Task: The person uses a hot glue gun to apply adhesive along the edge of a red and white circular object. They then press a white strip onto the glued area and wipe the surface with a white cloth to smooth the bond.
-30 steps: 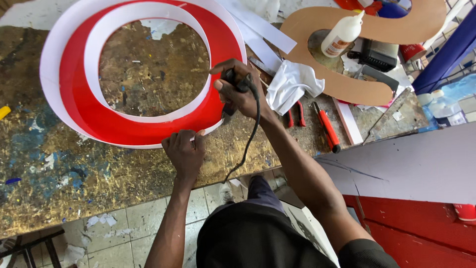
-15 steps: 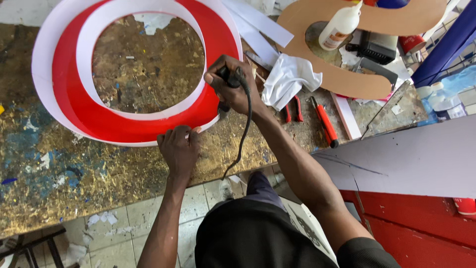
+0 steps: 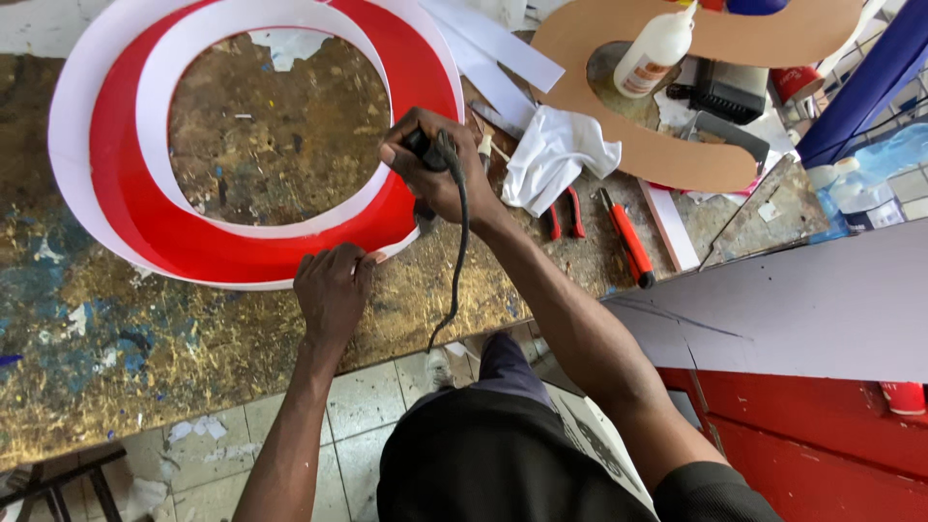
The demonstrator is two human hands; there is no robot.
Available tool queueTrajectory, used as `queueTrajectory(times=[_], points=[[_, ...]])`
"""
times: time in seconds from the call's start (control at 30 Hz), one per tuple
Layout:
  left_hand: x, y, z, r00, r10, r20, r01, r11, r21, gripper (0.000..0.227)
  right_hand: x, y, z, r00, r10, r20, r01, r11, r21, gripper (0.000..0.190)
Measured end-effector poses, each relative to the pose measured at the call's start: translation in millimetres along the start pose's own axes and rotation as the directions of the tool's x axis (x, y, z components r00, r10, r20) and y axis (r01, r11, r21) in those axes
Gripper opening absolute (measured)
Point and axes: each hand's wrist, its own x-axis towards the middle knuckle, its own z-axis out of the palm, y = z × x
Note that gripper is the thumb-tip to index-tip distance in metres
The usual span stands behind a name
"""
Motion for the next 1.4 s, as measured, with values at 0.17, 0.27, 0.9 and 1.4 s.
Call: queueTrajectory(times=[0.17, 0.27, 0.9, 1.4], points=[[-0.7, -3.2, 5.6, 0.999, 0.024, -0.024, -0.024, 1.000, 0.011, 0.038, 3.0, 14.4, 1.2, 0.994, -0.107, -0.015, 0.107, 0.994, -0.039, 0.022], [-4.1, -5.1, 7.7, 0.998, 0.066, -0.014, -0.066, 0.997, 0.045, 0.039, -1.2, 9.1, -1.1, 0.998, -0.061, -0.021, 0.059, 0.997, -0.059, 0.023], [-5.0, 7.7, 1.3, 1.000, -0.021, 0.018, 0.020, 0.998, 0.063, 0.039, -3.3, 28.2, -1.2, 0.975, -0.133, -0.180, 0.150, 0.985, 0.081, 0.016], [-19.7, -6.9, 32.5, 0.988, 0.063, -0.139, -0.041, 0.987, 0.157, 0.039, -17.7, 24.5, -7.0, 1.000, -0.012, -0.005, 0.013, 0.976, 0.217, 0.032]])
